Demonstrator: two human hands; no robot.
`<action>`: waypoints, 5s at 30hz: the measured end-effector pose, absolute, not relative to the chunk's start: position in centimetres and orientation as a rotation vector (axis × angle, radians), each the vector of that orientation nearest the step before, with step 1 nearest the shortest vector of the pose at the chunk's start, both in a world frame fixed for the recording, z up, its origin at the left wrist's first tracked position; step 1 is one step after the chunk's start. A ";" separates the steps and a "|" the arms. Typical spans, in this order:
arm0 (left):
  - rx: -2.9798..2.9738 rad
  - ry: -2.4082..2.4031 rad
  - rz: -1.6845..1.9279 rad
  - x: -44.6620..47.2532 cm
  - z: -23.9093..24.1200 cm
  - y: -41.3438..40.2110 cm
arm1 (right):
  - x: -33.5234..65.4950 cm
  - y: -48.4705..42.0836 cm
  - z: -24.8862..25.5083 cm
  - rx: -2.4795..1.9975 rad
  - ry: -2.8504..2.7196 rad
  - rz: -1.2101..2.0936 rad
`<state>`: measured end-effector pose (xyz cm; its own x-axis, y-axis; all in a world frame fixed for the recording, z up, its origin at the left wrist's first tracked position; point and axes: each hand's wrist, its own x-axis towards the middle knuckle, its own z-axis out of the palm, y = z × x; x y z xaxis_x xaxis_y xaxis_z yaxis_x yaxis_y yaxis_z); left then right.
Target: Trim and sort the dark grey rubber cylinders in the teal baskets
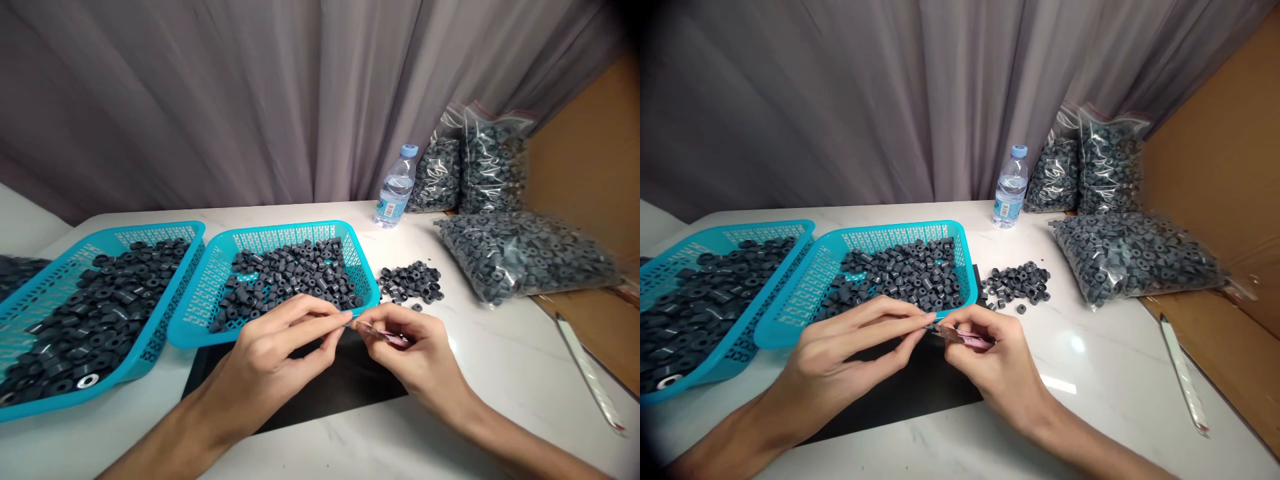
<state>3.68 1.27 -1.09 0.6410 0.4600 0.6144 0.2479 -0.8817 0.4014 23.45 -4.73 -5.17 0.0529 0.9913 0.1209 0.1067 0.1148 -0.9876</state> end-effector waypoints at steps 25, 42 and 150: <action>2.363 0.707 0.910 3.9 -0.8 1.0 | 23.3 -4.7 -5.1 -1.180 -1.292 1.060; 1.352 0.853 0.734 3.8 0.6 1.3 | 25.3 -4.1 -4.0 -1.058 -1.687 0.596; 1.334 0.947 1.126 5.2 -0.3 0.5 | 24.1 -4.4 -4.9 -1.040 -1.774 0.343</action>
<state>5.18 0.48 -0.30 0.2302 0.9682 0.0981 -0.0690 -0.0843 0.9940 24.15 -4.37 -4.92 -0.1203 0.7765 0.6185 0.4896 0.5884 -0.6435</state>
